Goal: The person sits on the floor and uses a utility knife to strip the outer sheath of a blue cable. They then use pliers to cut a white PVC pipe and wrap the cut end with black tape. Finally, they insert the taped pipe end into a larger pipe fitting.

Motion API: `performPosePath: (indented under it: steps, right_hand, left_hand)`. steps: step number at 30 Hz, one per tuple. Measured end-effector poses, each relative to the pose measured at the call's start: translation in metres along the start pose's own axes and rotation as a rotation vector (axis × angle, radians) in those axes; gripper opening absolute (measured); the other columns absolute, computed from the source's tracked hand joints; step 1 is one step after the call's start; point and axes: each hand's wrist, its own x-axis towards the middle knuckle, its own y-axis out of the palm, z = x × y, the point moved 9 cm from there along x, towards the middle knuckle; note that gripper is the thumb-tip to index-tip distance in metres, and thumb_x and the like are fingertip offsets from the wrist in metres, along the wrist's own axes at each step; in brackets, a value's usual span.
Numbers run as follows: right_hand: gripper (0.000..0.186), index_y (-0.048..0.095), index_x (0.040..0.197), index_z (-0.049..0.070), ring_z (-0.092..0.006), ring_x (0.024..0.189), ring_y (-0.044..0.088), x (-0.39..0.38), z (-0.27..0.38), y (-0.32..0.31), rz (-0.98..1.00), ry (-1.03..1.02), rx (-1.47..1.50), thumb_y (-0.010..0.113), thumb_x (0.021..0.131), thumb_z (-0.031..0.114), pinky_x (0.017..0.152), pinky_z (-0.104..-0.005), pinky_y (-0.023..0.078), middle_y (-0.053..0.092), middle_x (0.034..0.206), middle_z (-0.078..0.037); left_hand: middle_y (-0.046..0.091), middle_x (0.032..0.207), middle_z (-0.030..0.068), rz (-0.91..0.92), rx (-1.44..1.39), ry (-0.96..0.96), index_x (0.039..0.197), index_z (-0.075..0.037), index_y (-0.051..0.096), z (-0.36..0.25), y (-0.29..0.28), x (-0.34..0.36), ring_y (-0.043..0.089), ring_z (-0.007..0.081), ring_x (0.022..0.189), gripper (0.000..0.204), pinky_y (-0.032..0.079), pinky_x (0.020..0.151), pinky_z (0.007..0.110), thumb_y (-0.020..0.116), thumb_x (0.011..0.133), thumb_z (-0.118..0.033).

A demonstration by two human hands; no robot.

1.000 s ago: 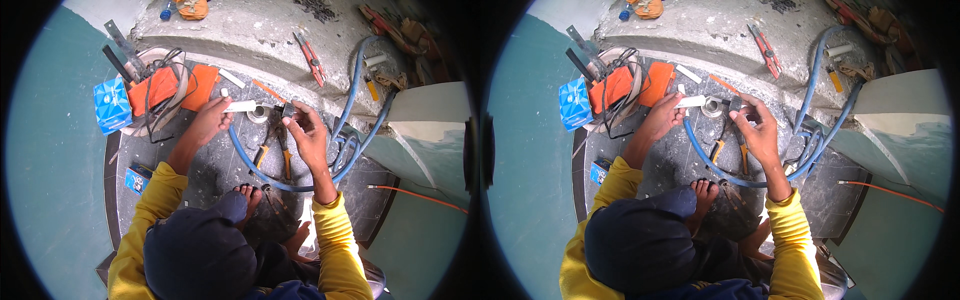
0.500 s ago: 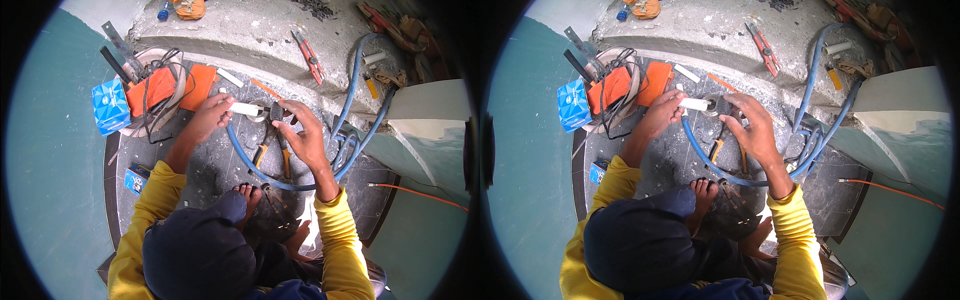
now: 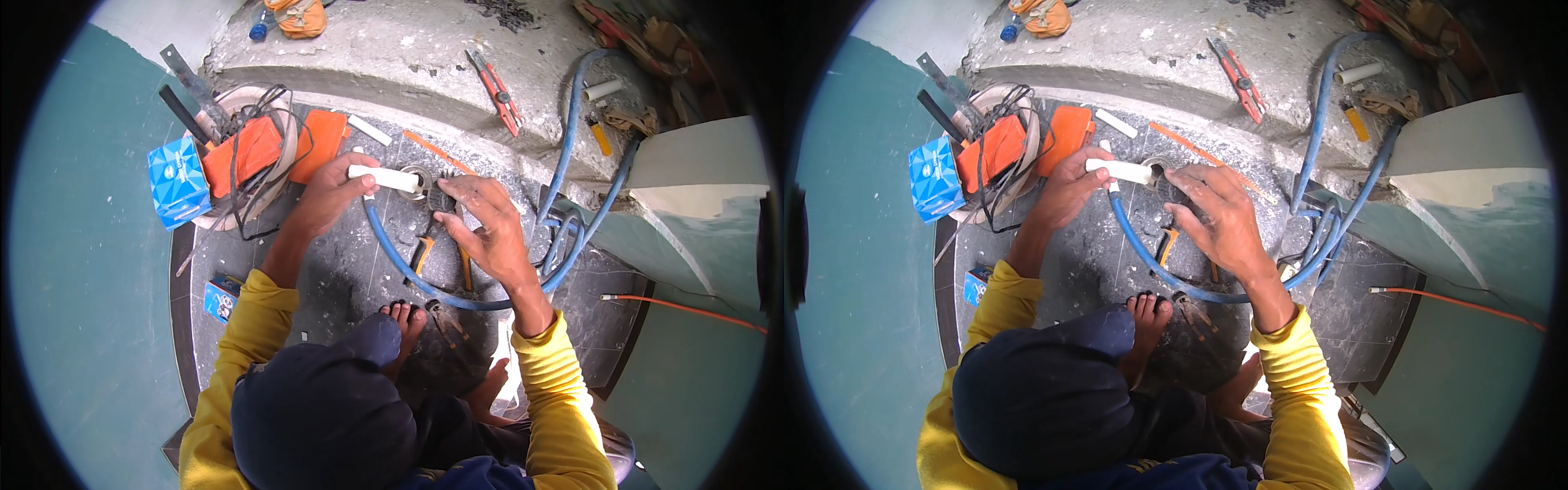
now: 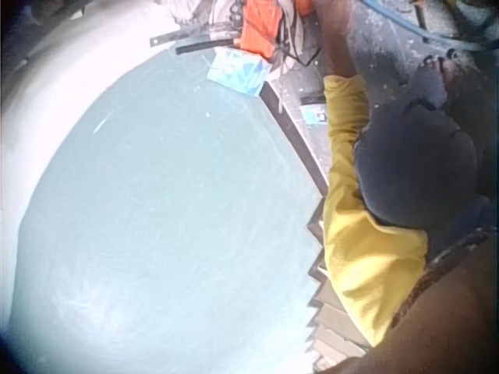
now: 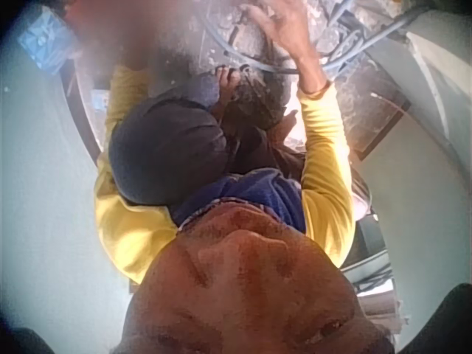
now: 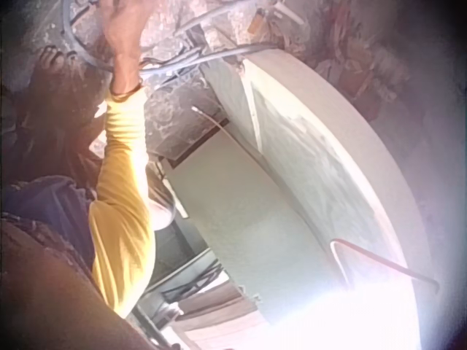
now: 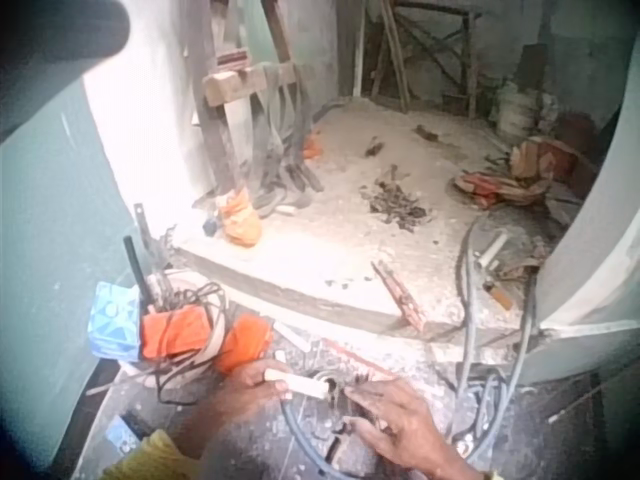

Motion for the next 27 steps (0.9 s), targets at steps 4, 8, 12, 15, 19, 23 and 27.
performPosePath:
  steps: [4, 8, 12, 15, 19, 23, 27]
  right_hand:
    - [0.045, 0.075, 0.127, 0.006, -0.0335, 0.109, 0.069, -0.002, -0.006, -0.004, -0.103, 0.013, 0.110, 0.086, 0.084, 0.013, 0.095, -0.0422, 0.054, 0.074, 0.120, -0.014]
    - [0.046, 0.075, 0.126, 0.004, -0.0334, 0.106, 0.070, 0.000, -0.001, -0.006, -0.068, 0.016, -0.012, 0.087, 0.083, 0.014, 0.094, -0.0416, 0.055, 0.074, 0.116, -0.016]
    - [0.045, 0.075, 0.125, 0.004, -0.0331, 0.104, 0.070, -0.002, 0.002, -0.002, -0.039, 0.090, 0.069, 0.088, 0.083, 0.014, 0.093, -0.0418, 0.055, 0.074, 0.114, -0.016]
    - [0.044, 0.075, 0.124, 0.004, -0.0324, 0.103, 0.071, 0.001, 0.007, -0.007, -0.102, -0.012, -0.057, 0.088, 0.083, 0.014, 0.090, -0.0413, 0.055, 0.075, 0.114, -0.016]
    - [0.044, 0.075, 0.122, 0.003, -0.0285, 0.096, 0.070, 0.001, 0.006, -0.008, -0.165, 0.044, 0.018, 0.089, 0.082, 0.015, 0.085, -0.0404, 0.056, 0.075, 0.112, -0.014]
    - [0.044, 0.075, 0.122, 0.003, -0.0242, 0.090, 0.067, 0.001, 0.005, -0.002, -0.025, 0.148, 0.161, 0.089, 0.082, 0.014, 0.083, -0.0398, 0.055, 0.075, 0.110, -0.013]
    - [0.044, 0.076, 0.123, 0.004, -0.0239, 0.089, 0.067, 0.002, 0.003, -0.010, -0.015, 0.144, 0.173, 0.089, 0.083, 0.015, 0.084, -0.0395, 0.055, 0.076, 0.110, -0.012]
  left_hand:
    - [0.065, 0.118, 0.0066, 0.066, 0.025, -0.004, 0.128, 0.000, 0.061, 0.000, 0.004, 0.001, 0.063, 0.0145, 0.109, 0.026, 0.051, 0.096, 0.031, 0.065, 0.102, -0.001]
    - [0.067, 0.115, 0.0057, 0.036, -0.011, 0.021, 0.128, -0.001, 0.063, -0.003, 0.002, -0.001, 0.065, 0.0137, 0.108, 0.028, 0.052, 0.094, 0.029, 0.070, 0.101, -0.003]
    - [0.067, 0.110, 0.0073, 0.066, 0.007, 0.010, 0.128, 0.000, 0.062, -0.004, 0.006, -0.003, 0.064, 0.0142, 0.100, 0.024, 0.052, 0.089, 0.029, 0.063, 0.106, -0.008]
    - [0.064, 0.105, 0.0080, 0.140, 0.009, -0.055, 0.130, 0.003, 0.061, 0.002, 0.008, -0.003, 0.061, 0.0144, 0.092, 0.027, 0.051, 0.082, 0.030, 0.055, 0.112, -0.017]
    - [0.061, 0.092, 0.0060, 0.107, -0.047, -0.152, 0.129, 0.004, 0.060, 0.011, 0.011, -0.006, 0.057, 0.0124, 0.077, 0.036, 0.047, 0.068, 0.027, 0.049, 0.115, -0.027]
    - [0.057, 0.084, 0.0030, 0.052, -0.049, -0.219, 0.125, 0.004, 0.061, 0.008, 0.013, -0.009, 0.053, 0.0101, 0.069, 0.042, 0.043, 0.060, 0.025, 0.046, 0.116, -0.034]
    - [0.056, 0.082, 0.0019, 0.076, -0.063, -0.261, 0.122, 0.003, 0.061, 0.013, 0.013, -0.009, 0.051, 0.0094, 0.068, 0.043, 0.041, 0.059, 0.024, 0.045, 0.116, -0.036]
